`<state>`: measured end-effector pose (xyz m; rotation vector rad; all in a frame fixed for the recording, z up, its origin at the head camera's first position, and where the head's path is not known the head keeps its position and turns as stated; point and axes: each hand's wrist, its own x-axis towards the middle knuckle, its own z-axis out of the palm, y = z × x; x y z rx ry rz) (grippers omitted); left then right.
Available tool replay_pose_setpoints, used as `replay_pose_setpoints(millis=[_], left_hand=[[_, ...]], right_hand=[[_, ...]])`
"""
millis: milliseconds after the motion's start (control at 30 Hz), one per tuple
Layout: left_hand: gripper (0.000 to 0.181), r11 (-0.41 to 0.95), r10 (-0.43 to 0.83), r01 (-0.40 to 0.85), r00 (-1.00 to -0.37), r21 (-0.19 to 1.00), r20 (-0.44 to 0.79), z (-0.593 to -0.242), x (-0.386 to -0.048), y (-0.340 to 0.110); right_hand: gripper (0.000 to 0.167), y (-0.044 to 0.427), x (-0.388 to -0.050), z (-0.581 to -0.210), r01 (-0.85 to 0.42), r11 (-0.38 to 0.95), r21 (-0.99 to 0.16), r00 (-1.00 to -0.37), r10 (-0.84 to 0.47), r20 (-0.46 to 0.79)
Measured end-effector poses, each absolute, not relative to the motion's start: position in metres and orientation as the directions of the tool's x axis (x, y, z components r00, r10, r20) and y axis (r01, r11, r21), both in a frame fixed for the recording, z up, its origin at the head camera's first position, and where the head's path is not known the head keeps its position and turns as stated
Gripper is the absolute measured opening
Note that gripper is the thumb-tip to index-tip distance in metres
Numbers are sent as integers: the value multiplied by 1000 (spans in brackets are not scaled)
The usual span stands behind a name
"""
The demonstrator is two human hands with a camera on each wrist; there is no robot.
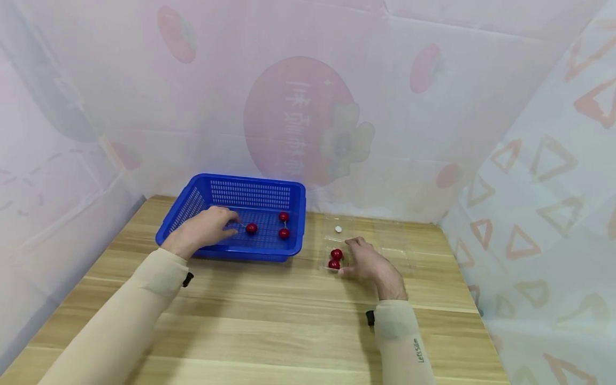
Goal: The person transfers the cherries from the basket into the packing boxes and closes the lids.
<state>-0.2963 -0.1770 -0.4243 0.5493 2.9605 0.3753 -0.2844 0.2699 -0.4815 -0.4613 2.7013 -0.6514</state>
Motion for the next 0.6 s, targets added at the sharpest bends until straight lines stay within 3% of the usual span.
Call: replay_pose_setpoints(millis=[367, 600], left_hand=[[29, 913, 392, 364, -908, 186, -146, -417, -297, -205], [17, 916, 400, 376, -886, 141, -232, -419, -304, -218]], right_hand=[[99, 272, -284, -482, -260, 838, -480, -882, -408, -234], [99, 274, -288, -482, -335, 871, -359, -877, -427, -219]])
